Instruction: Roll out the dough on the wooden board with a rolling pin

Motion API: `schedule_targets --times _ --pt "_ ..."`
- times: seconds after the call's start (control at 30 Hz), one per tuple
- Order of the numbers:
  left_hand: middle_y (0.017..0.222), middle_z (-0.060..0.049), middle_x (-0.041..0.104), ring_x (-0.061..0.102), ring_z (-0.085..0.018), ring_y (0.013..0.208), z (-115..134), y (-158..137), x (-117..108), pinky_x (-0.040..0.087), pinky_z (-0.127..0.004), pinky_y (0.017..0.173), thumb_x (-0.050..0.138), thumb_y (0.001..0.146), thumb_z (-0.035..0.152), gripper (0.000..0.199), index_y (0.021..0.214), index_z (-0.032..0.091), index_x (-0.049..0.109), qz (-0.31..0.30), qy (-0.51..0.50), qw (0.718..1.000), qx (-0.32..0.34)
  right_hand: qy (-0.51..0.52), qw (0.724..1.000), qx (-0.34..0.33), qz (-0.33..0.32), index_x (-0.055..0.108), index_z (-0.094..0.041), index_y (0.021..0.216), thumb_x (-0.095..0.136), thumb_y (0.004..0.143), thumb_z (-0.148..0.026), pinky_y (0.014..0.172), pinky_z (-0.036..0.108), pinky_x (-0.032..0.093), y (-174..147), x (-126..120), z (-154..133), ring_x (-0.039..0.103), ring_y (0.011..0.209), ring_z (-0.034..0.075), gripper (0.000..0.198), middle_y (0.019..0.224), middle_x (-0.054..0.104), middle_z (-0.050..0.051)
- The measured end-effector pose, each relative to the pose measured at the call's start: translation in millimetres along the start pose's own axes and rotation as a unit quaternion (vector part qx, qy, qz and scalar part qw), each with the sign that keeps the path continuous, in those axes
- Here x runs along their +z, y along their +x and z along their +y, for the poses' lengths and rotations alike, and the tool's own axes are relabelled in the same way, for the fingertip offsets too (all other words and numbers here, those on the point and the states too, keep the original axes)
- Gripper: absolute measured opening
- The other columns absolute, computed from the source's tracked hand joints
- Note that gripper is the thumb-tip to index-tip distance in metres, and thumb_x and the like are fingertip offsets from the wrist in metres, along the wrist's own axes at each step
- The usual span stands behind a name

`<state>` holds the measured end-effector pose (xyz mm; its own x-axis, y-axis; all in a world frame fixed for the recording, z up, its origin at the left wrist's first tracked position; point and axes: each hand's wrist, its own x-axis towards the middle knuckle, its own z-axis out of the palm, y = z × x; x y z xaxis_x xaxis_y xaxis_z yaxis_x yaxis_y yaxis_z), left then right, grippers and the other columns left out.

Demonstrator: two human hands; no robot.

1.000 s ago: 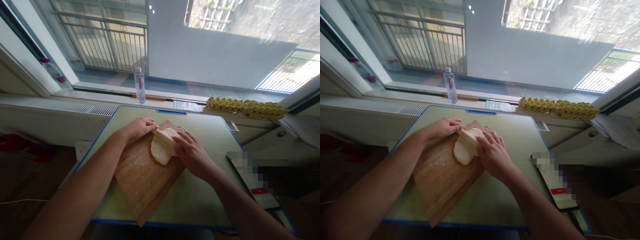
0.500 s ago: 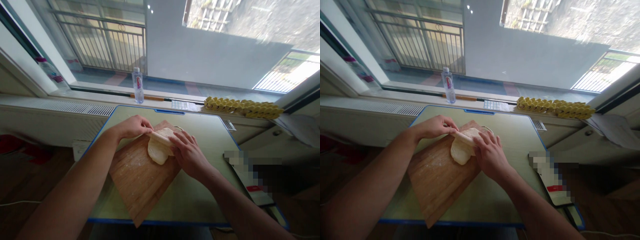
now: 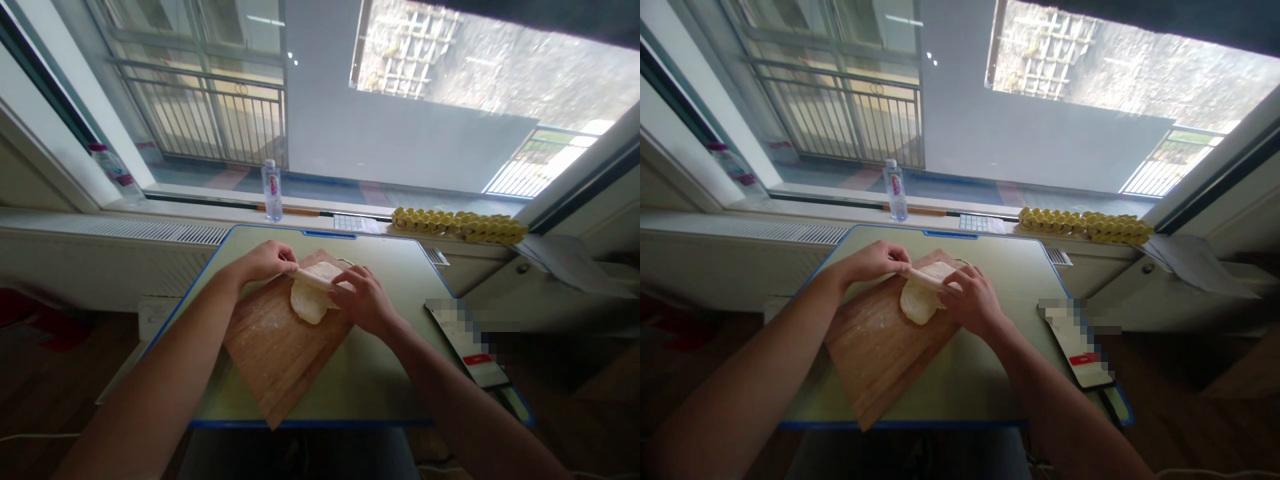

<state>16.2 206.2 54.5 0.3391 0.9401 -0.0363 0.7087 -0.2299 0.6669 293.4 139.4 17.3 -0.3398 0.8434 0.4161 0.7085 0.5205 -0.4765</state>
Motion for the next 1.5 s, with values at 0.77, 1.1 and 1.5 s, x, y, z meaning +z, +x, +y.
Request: schedule_targets --times 0.77,1.1,1.5 --pt "0.174 -0.006 0.031 0.03 -0.031 0.158 4 -4 30 0.022 -0.064 0.126 0.022 0.104 0.042 0.06 0.159 0.031 0.045 -0.011 0.287 0.954 -0.087 -0.082 0.996 0.038 0.009 0.077 -0.024 0.109 0.043 0.109 -0.039 0.11 0.041 0.045 9 3 13 0.063 0.123 0.024 0.037 0.123 0.077 0.006" --pt "0.172 -0.007 0.035 0.03 -0.029 0.159 5 -56 36 0.02 -0.064 0.127 0.019 0.106 0.047 0.06 0.158 0.033 0.047 0.026 0.287 0.954 -0.077 -0.12 0.978 0.061 -0.161 0.053 -0.028 0.156 0.037 0.109 -0.039 0.125 0.056 0.03 -6 -16 -15 0.031 0.157 0.033 0.05 0.165 0.047 0.003" --pt "0.172 -0.007 0.036 0.033 -0.032 0.157 -6 5 31 0.023 -0.066 0.125 0.025 0.104 0.044 0.059 0.158 0.035 0.046 0.02 0.271 0.957 -0.097 -0.126 0.981 0.094 -0.112 0.062 -0.025 0.147 0.03 0.112 -0.047 0.124 0.057 0.031 11 -3 3 0.036 0.155 0.034 0.052 0.16 0.054 0.004"
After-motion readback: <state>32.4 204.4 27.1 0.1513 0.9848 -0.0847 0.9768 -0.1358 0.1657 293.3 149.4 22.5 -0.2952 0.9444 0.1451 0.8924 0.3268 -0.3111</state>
